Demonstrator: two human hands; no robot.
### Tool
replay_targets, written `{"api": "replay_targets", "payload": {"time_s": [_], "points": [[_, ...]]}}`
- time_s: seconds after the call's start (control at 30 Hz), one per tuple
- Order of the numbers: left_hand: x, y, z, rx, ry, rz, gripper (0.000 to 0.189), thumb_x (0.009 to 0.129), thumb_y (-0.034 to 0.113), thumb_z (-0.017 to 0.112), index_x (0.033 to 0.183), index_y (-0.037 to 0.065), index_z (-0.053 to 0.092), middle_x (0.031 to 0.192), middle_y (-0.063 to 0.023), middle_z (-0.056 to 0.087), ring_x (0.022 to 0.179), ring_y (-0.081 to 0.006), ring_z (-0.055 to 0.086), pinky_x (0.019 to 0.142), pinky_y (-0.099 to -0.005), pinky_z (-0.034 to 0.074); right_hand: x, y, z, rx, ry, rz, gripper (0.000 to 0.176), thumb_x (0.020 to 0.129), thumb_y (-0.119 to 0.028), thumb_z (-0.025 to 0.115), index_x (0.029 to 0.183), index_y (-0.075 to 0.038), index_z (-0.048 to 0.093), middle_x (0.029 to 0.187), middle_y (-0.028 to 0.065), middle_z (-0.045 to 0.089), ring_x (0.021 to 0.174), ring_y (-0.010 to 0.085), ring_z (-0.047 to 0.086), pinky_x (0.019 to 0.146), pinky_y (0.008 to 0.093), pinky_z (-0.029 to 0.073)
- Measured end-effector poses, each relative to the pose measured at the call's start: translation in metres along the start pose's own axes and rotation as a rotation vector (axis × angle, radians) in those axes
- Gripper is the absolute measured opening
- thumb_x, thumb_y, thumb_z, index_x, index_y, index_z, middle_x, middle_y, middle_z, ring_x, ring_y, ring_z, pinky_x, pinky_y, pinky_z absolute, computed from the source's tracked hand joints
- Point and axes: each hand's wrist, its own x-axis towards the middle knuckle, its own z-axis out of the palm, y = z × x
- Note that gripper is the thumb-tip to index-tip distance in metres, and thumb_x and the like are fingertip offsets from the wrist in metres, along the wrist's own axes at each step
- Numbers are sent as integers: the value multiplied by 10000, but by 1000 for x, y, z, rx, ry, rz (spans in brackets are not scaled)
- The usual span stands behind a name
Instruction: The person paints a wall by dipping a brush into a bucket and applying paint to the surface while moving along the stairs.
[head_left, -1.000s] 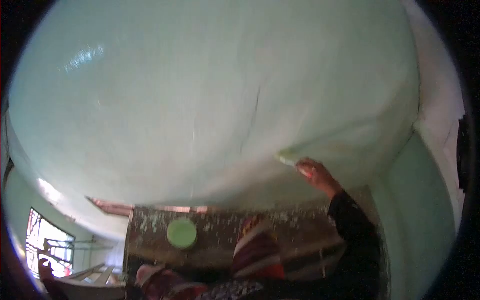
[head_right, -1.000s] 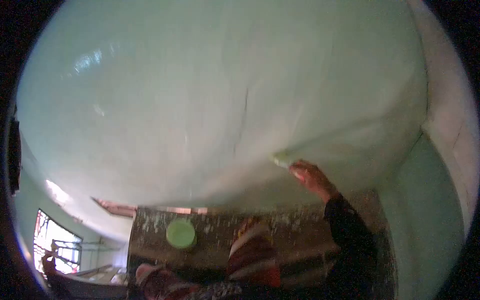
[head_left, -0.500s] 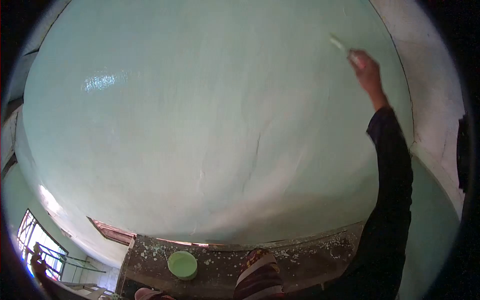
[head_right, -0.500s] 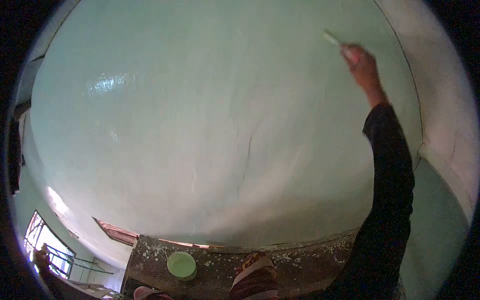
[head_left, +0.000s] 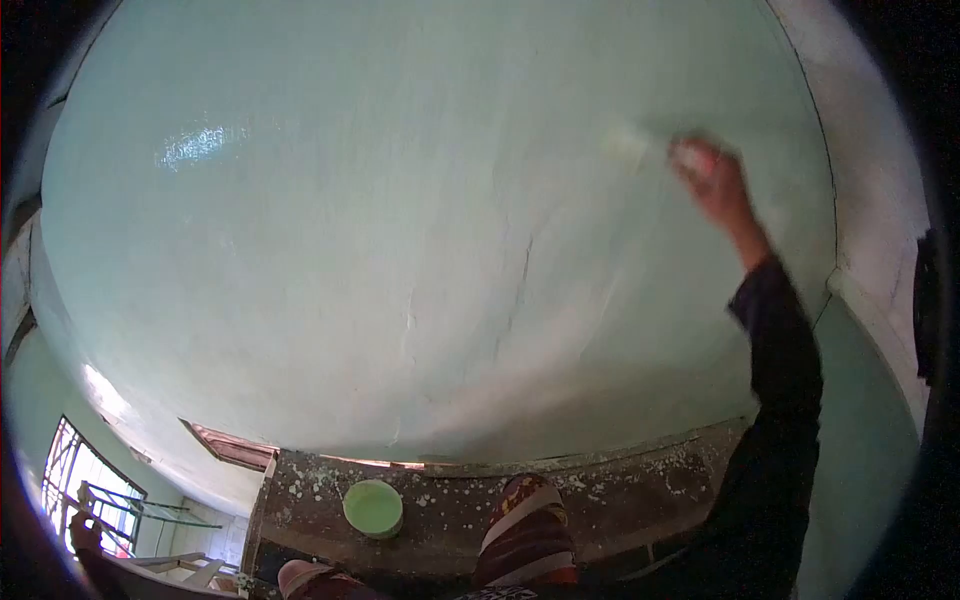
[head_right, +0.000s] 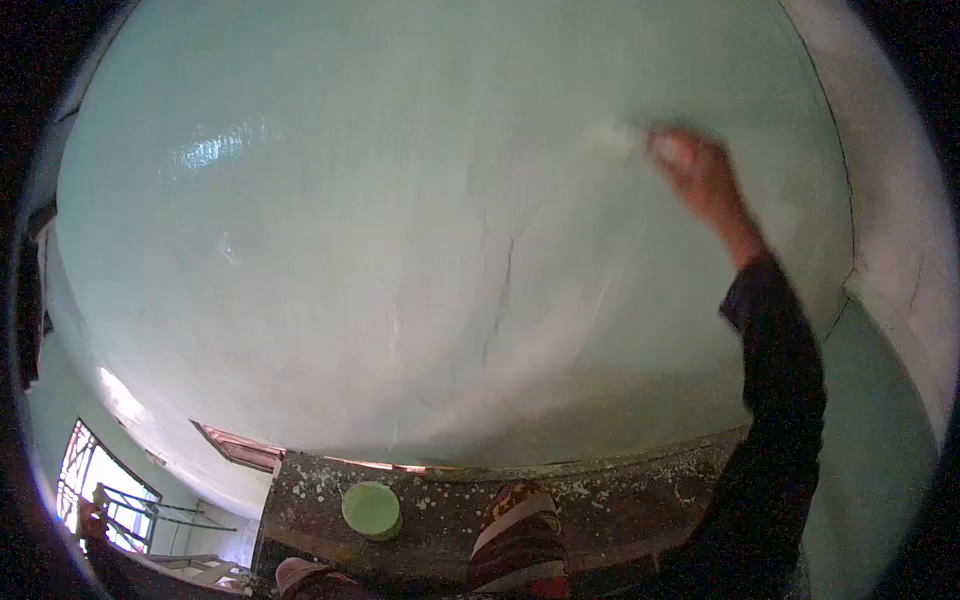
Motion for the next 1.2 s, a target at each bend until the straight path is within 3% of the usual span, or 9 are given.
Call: {"api": "replay_targets", "payload": {"time_s": [0.1, 0.2, 0.4, 0.5, 0.7, 0.77, 0.9, 1.03, 1.2], "points": [[7, 20, 2, 12, 5, 51, 460, 778, 362, 677, 1161, 128, 575, 1109, -101, 626, 989, -256, 597, 878, -370, 453, 70, 17, -36, -255, 357, -323, 223, 842, -150, 619, 1053, -79, 619, 1038, 96, 640, 917, 267, 632, 797, 328, 494], [12, 37, 10, 11, 11, 91, 444, 778, 357, 675, 1143, 122, 580, 1100, -105, 626, 970, -260, 599, 861, -372, 457, 63, 10, -16, -292, 458, -272, 234, 845, -117, 600, 1076, -85, 604, 1041, 93, 637, 932, 269, 625, 812, 344, 489], [40, 71, 35, -17, 40, 170, 414, 778, 347, 672, 1107, 110, 589, 1080, -114, 626, 932, -266, 605, 829, -376, 467, -130, -59, 92, 15, -139, -220, 346, 666, 42, 598, 1000, -47, 615, 964, 122, 622, 920, 315, 600, 795, 394, 498], [53, 76, 35, -20, 61, 205, 399, 777, 341, 671, 1089, 104, 593, 1070, -119, 626, 914, -269, 607, 812, -378, 471, -149, -95, 90, 338, -412, -21, 254, 748, -40, 659, 998, -42, 614, 916, 123, 622, 856, 312, 610, 758, 368, 496], [65, 87, 26, -24, 92, 250, 371, 777, 331, 668, 1053, 92, 602, 1051, -127, 627, 876, -275, 612, 779, -382, 481, 19, -53, 40, 11, 32, -102, 256, 818, -191, 665, 1023, -42, 623, 981, 122, 659, 896, 234, 644, 800, 310, 488], [71, 95, 23, -24, 97, 270, 362, 777, 327, 667, 1041, 88, 605, 1044, -130, 627, 863, -277, 614, 769, -383, 484, 74, -37, 15, -212, 292, -405, 225, 846, -173, 632, 1038, -55, 625, 1038, 94, 649, 912, 240, 640, 797, 309, 490], [85, 114, 17, -31, 104, 309, 345, 776, 320, 665, 1017, 79, 611, 1031, -136, 627, 838, -281, 618, 747, -385, 490, 85, -44, 16, -312, 473, -357, 212, 841, -148, 626, 1039, -72, 621, 1047, 79, 636, 946, 253, 624, 817, 311, 483], [108, 142, 20, -62, 116, 346, 328, 776, 313, 663, 993, 71, 617, 1018, -142, 627, 813, -286, 621, 725, -388, 496, -63, -60, 103, -146, 35, -437, 333, 787, -29, 544, 1113, -87, 579, 1083, 134, 616, 1009, 311, 590, 906, 421, 456], [123, 172, 4, -97, 137, 355, 309, 776, 305, 661, 963, 61, 625, 1002, -149, 627, 782, -291, 625, 698, -391, 504, -145, -128, 114, 439, -620, -103, 225, 782, -48, 619, 1008, -43, 613, 955, 137, 627, 865, 329, 609, 774, 398, 507]]}}
